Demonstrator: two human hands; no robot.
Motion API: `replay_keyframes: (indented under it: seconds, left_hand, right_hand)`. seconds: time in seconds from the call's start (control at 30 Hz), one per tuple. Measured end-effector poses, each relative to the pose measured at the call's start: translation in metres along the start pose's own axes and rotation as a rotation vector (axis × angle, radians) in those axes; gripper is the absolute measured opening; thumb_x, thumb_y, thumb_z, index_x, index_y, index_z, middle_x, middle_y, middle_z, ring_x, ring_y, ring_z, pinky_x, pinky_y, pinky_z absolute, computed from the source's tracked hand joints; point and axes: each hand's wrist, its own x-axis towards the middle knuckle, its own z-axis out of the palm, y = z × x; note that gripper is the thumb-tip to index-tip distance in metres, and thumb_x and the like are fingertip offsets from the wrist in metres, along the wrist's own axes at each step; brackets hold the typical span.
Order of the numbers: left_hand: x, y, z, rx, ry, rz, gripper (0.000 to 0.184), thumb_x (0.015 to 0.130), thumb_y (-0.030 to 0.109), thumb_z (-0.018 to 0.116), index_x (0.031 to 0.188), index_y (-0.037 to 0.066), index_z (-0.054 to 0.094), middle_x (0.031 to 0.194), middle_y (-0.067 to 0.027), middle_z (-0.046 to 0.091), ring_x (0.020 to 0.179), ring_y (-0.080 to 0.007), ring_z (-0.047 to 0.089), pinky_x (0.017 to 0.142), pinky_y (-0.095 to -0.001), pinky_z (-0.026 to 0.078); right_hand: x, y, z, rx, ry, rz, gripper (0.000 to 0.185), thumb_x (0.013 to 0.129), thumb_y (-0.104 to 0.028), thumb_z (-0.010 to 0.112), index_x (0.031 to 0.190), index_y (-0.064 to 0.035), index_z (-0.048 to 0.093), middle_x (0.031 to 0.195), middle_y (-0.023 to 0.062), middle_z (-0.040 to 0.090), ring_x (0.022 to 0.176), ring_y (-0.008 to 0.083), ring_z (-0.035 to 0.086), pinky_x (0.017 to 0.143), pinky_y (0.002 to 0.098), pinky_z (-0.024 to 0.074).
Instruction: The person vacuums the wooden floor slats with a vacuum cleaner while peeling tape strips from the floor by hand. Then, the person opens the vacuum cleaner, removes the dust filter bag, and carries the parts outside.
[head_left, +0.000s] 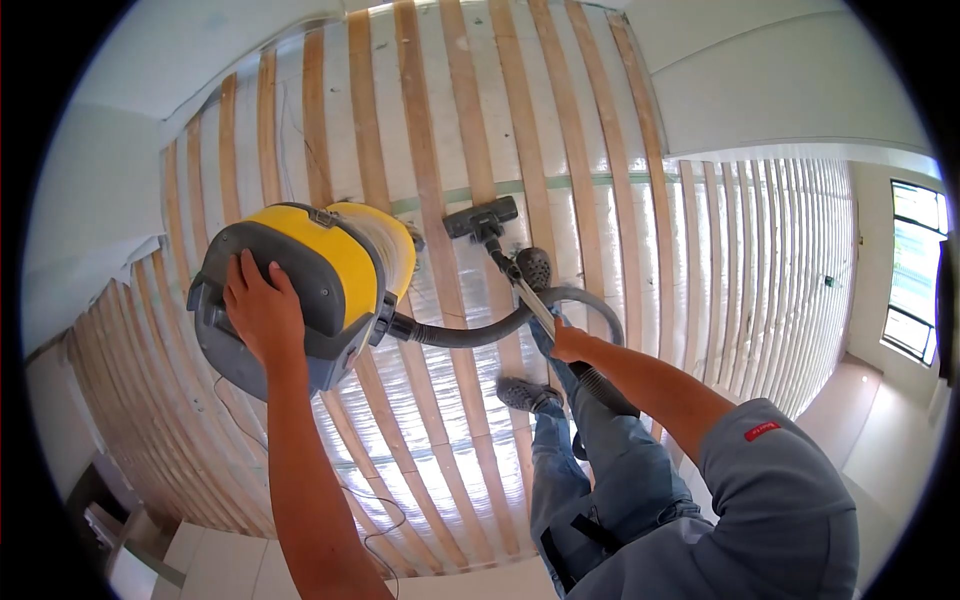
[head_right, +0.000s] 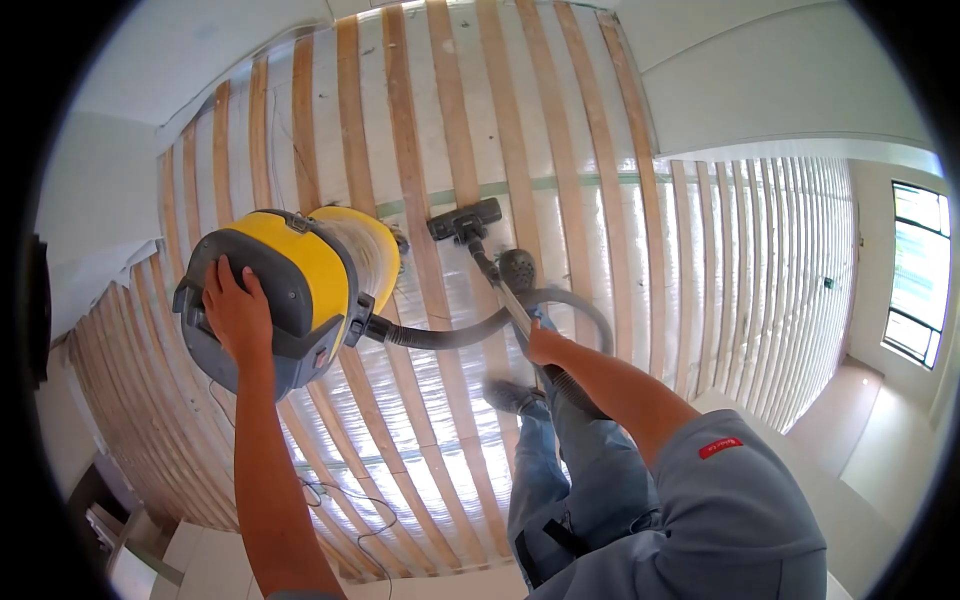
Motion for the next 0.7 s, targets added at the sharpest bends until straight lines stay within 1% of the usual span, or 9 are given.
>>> replay_keyframes:
  seconds: [0.03, 0.07, 0.13, 0.17, 0.23, 0.33, 0.47, 0.5, 0.7]
  left_hand:
    - [-0.001, 0.0, 0.0, -0.006, 0.006, 0.004, 0.044, 0.106, 0.037, 0.041, 0.14, 0.01, 0.049, 0.146, -0.0125, 0.048, 0.126, -0.0342, 0.052, 0.104, -0.0423, 0.048]
    - [-0.001, 0.001, -0.001, -0.01, -0.022, -0.011, 0.044, 0.106, 0.036, 0.041, 0.14, 0.01, 0.049, 0.146, -0.013, 0.048, 0.127, -0.034, 0.052, 0.104, -0.042, 0.048]
    - [0.006, 0.0, -0.004, -0.003, -0.018, -0.009, 0.044, 0.106, 0.036, 0.041, 0.14, 0.009, 0.049, 0.145, -0.0134, 0.048, 0.127, -0.0337, 0.051, 0.105, -0.0417, 0.048]
    - [0.005, 0.0, -0.003, -0.012, -0.025, -0.012, 0.044, 0.106, 0.036, 0.042, 0.14, 0.009, 0.049, 0.146, -0.0137, 0.048, 0.128, -0.0337, 0.051, 0.105, -0.0417, 0.047]
    - [0.002, 0.001, -0.004, -0.007, -0.039, -0.014, 0.045, 0.106, 0.035, 0.042, 0.141, 0.008, 0.048, 0.147, -0.0138, 0.047, 0.129, -0.0334, 0.05, 0.106, -0.0418, 0.046]
    - [0.003, 0.002, -0.006, -0.011, -0.041, -0.012, 0.044, 0.106, 0.035, 0.042, 0.141, 0.009, 0.048, 0.147, -0.0138, 0.047, 0.128, -0.0334, 0.05, 0.106, -0.042, 0.046]
    - [0.004, 0.004, -0.007, -0.01, -0.061, -0.017, 0.045, 0.106, 0.036, 0.041, 0.143, 0.01, 0.045, 0.149, -0.0134, 0.044, 0.13, -0.0337, 0.048, 0.106, -0.0434, 0.046]
    - [0.004, 0.003, -0.008, -0.002, -0.063, -0.014, 0.045, 0.106, 0.036, 0.041, 0.143, 0.01, 0.045, 0.149, -0.0134, 0.044, 0.13, -0.0337, 0.048, 0.106, -0.0434, 0.046]
    - [0.01, 0.006, -0.016, -0.011, -0.13, -0.04, 0.045, 0.106, 0.035, 0.038, 0.144, 0.01, 0.044, 0.149, -0.013, 0.043, 0.129, -0.034, 0.048, 0.104, -0.0467, 0.048]
  right_hand:
    - [-0.01, 0.001, 0.001, 0.024, 0.053, 0.017, 0.092, 0.08, -0.03, 0.069, 0.15, 0.0043, 0.019, 0.103, 0.0312, 0.068, 0.093, 0.0473, 0.067, 0.081, 0.0505, 0.0531]
    - [-0.017, 0.005, -0.004, 0.034, 0.062, 0.018, 0.092, 0.08, -0.03, 0.069, 0.15, 0.0043, 0.019, 0.103, 0.0312, 0.068, 0.093, 0.0473, 0.067, 0.081, 0.0505, 0.0531]
    - [-0.028, 0.001, -0.021, 0.187, -0.01, -0.03, 0.076, 0.078, -0.03, 0.07, 0.14, 0.0003, 0.037, 0.101, 0.0274, 0.069, 0.087, 0.0454, 0.069, 0.078, 0.0491, 0.0546]
    - [-0.027, 0.001, -0.026, 0.206, 0.007, -0.043, 0.076, 0.078, -0.03, 0.07, 0.14, 0.0003, 0.037, 0.101, 0.0274, 0.069, 0.087, 0.0454, 0.069, 0.078, 0.0491, 0.0546]
    - [-0.021, 0.007, -0.027, 0.303, 0.092, -0.231, 0.06, 0.078, -0.028, 0.069, 0.127, -0.0017, 0.049, 0.096, 0.0246, 0.069, 0.083, 0.0418, 0.07, 0.075, 0.0485, 0.0555]
    - [-0.054, -0.028, -0.068, 0.556, 0.055, -0.227, 0.052, 0.078, -0.027, 0.068, 0.121, -0.0012, 0.053, 0.091, 0.0233, 0.069, 0.08, 0.038, 0.071, 0.074, 0.0488, 0.0555]
    - [-0.018, -0.058, -0.093, 0.365, 0.228, -0.338, 0.058, 0.081, -0.027, 0.064, 0.133, -0.0071, 0.046, 0.097, 0.0249, 0.069, 0.082, 0.0402, 0.071, 0.075, 0.0494, 0.0554]
    - [-0.004, -0.071, -0.105, 0.303, 0.168, -0.286, 0.06, 0.084, -0.028, 0.062, 0.137, -0.0098, 0.042, 0.102, 0.0248, 0.069, 0.09, 0.0417, 0.069, 0.079, 0.05, 0.0545]
    - [0.099, -0.162, -0.136, 0.222, 0.216, -0.148, 0.058, 0.083, -0.029, 0.066, 0.133, -0.0095, 0.044, 0.107, 0.0249, 0.069, 0.102, 0.0422, 0.067, 0.087, 0.0509, 0.0519]
